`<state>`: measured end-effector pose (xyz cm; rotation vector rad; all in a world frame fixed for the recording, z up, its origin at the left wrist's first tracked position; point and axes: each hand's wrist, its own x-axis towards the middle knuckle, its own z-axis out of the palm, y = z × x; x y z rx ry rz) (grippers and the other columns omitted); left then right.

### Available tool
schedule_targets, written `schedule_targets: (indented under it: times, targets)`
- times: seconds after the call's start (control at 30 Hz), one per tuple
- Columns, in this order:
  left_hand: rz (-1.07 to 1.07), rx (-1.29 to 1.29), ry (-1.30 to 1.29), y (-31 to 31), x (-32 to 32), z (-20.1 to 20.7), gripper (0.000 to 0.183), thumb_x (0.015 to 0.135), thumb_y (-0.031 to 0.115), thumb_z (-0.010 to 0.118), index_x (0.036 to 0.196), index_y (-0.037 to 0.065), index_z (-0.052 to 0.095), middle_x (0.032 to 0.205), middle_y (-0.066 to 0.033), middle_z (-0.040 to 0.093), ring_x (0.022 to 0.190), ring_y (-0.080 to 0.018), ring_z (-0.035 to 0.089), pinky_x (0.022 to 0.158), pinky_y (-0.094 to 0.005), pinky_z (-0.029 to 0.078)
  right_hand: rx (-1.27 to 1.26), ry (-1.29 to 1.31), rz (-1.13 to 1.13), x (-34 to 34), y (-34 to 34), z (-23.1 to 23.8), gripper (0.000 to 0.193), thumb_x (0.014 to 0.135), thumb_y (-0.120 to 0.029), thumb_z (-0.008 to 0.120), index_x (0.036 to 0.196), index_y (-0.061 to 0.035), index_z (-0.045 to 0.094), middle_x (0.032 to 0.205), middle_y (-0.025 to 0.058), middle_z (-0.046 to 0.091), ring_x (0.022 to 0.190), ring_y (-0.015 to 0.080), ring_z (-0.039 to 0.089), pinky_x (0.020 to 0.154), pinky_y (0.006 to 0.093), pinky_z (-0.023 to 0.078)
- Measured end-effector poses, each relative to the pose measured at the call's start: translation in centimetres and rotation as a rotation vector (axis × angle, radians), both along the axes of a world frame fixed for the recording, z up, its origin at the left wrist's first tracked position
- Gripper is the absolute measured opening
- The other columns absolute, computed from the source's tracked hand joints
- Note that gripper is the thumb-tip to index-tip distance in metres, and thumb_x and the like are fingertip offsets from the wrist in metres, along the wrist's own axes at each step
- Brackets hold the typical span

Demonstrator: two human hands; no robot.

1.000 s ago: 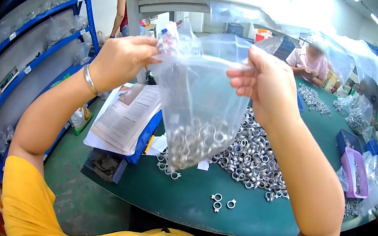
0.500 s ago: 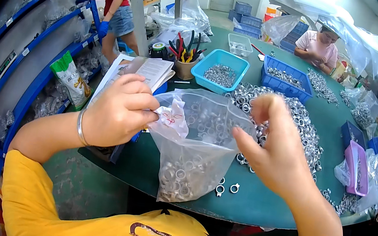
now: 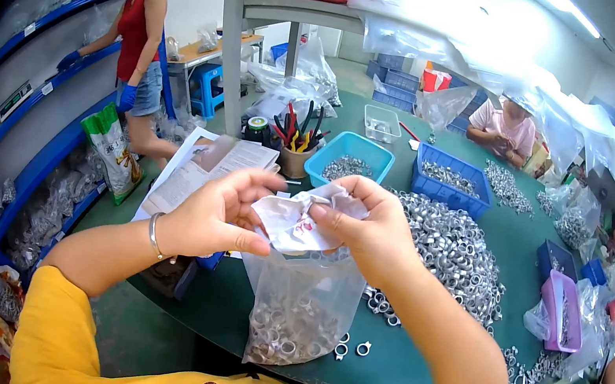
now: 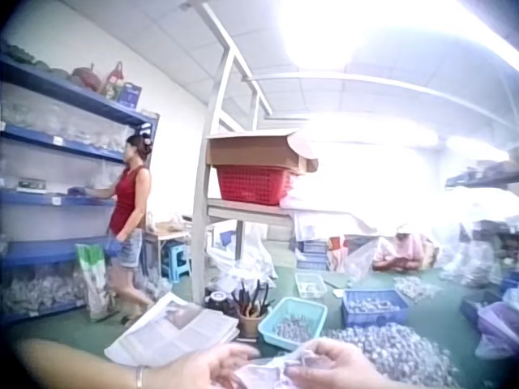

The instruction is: The person picks up metal rings from a pile, rotates them by hand, and puts them into a clear plastic bag. The person then pulls out a small paper slip from the bag and puts it back before continuing to pick up and place more metal rings into the bag.

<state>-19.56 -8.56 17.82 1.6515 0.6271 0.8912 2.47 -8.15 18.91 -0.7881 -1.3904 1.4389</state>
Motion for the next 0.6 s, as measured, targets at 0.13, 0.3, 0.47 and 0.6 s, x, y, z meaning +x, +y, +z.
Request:
schedule_targets:
  times: [0.13,0.3,0.47,0.6]
  targets:
    - [0.1,0.02,0.215,0.5,0.8,-0.6,0.035,0.084,0.008,0.059,0.112,-0.001,0.043,0.099,-0.0091,0.059,0.081,-0.0133,0.06,0.072,-0.0257,0.049,-0.05,-0.019,-0.082,0.0,0.1,-1.0,0.018,0.077,-0.007,0.068,0.09,-0.004,0.056,0.084,0.0056,0.062,0.074,0.0113,0.06,0.063,0.0261,0.05]
    - [0.115,-0.075,-0.064,0.1,1.9,-1.5,0.021,0.09,0.008,0.047,0.108,-0.003,0.043,0.091,-0.0105,0.062,0.078,-0.0137,0.062,0.068,-0.0256,0.051,-0.129,0.21,-0.067,0.4,-0.2,-1.8,0.027,0.077,-0.004,0.066,0.099,-0.0025,0.05,0.089,0.0082,0.062,0.081,0.0133,0.06,0.073,0.0259,0.048]
    - [0.113,-0.093,0.146,0.2,1.3,-0.8,0.023,0.091,0.01,0.045,0.11,-0.002,0.042,0.092,-0.0122,0.061,0.073,-0.0147,0.063,0.063,-0.0237,0.051,-0.099,0.368,-0.143,0.4,-0.2,-1.5,0.022,0.077,0.0,0.064,0.096,-0.0013,0.054,0.089,0.0092,0.063,0.081,0.0146,0.061,0.073,0.0271,0.048]
    - [0.136,-0.097,0.169,-0.2,1.1,-0.2,0.021,0.091,0.012,0.044,0.108,0.0,0.042,0.089,-0.0097,0.061,0.073,-0.0127,0.062,0.057,-0.0219,0.05,-0.035,0.456,-0.182,0.7,0.5,-1.4,0.018,0.077,0.001,0.064,0.093,-0.0001,0.057,0.085,0.0091,0.064,0.075,0.0131,0.06,0.068,0.0256,0.049]
